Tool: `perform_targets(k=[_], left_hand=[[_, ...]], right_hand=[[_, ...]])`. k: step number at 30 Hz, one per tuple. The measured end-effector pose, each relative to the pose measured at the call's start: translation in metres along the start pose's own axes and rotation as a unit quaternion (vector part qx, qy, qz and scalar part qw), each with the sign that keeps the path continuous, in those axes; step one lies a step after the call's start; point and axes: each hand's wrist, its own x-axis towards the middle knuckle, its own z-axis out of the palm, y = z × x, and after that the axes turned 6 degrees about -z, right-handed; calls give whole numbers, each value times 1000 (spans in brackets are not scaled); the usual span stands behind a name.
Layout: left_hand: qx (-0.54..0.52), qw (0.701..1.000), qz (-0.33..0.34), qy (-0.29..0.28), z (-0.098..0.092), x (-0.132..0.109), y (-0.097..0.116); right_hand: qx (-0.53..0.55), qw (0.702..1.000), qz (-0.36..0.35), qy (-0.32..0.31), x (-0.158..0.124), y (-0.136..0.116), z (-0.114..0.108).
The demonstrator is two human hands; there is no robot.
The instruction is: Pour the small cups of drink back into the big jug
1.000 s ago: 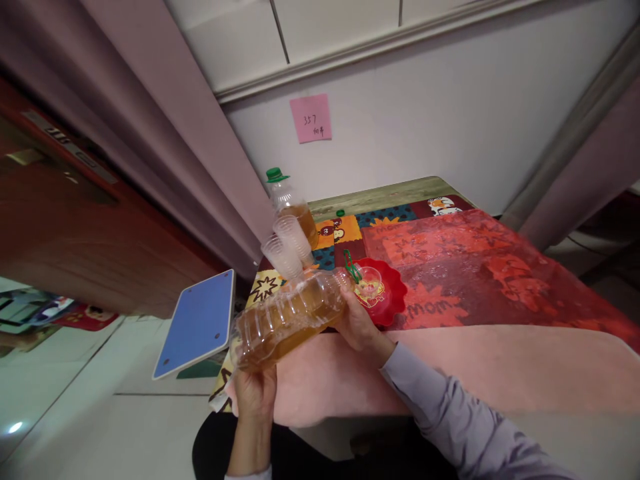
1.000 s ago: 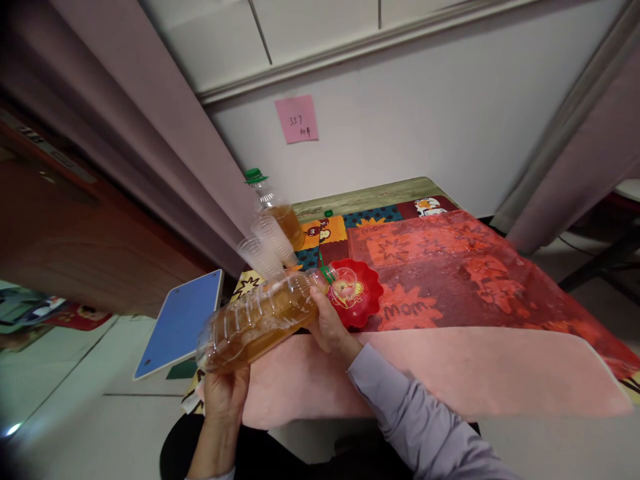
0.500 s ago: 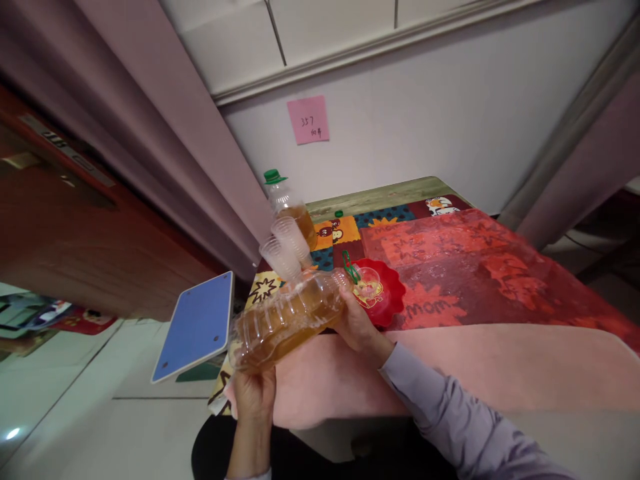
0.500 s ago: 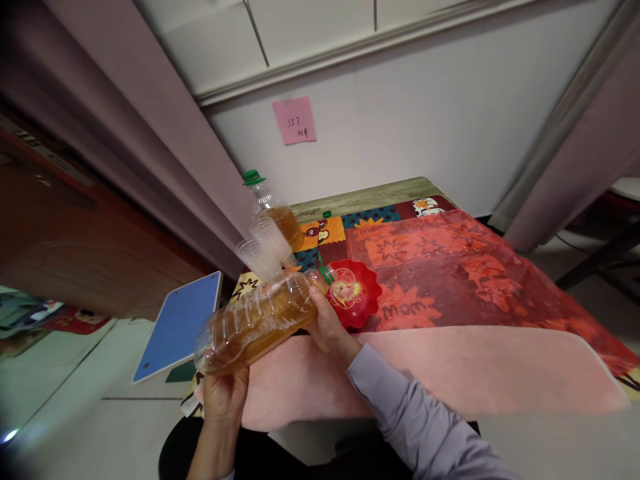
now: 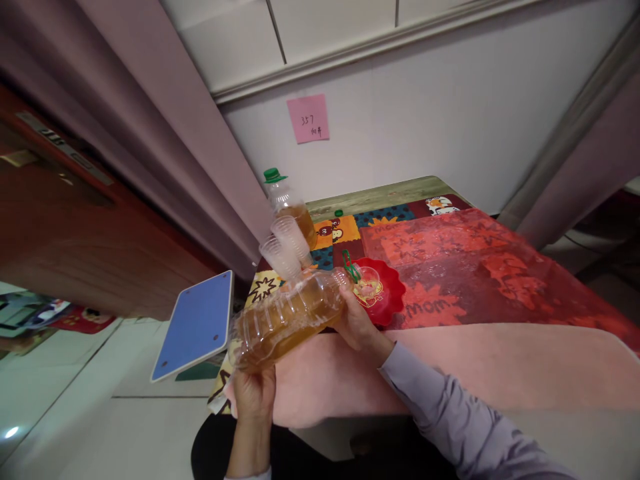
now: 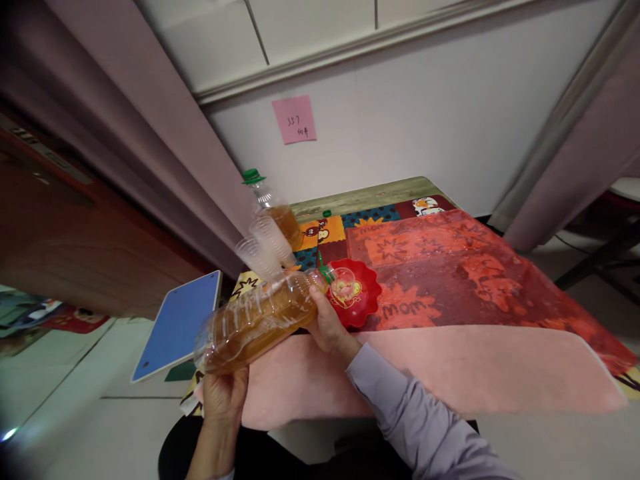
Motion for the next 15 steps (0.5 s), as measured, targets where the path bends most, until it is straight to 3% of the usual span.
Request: perform_targets(k=[15], left_hand=[[-14, 1000, -9, 16, -1, 3, -1]], right_hand=[[-1, 1000, -5, 1, -1, -5, 7]])
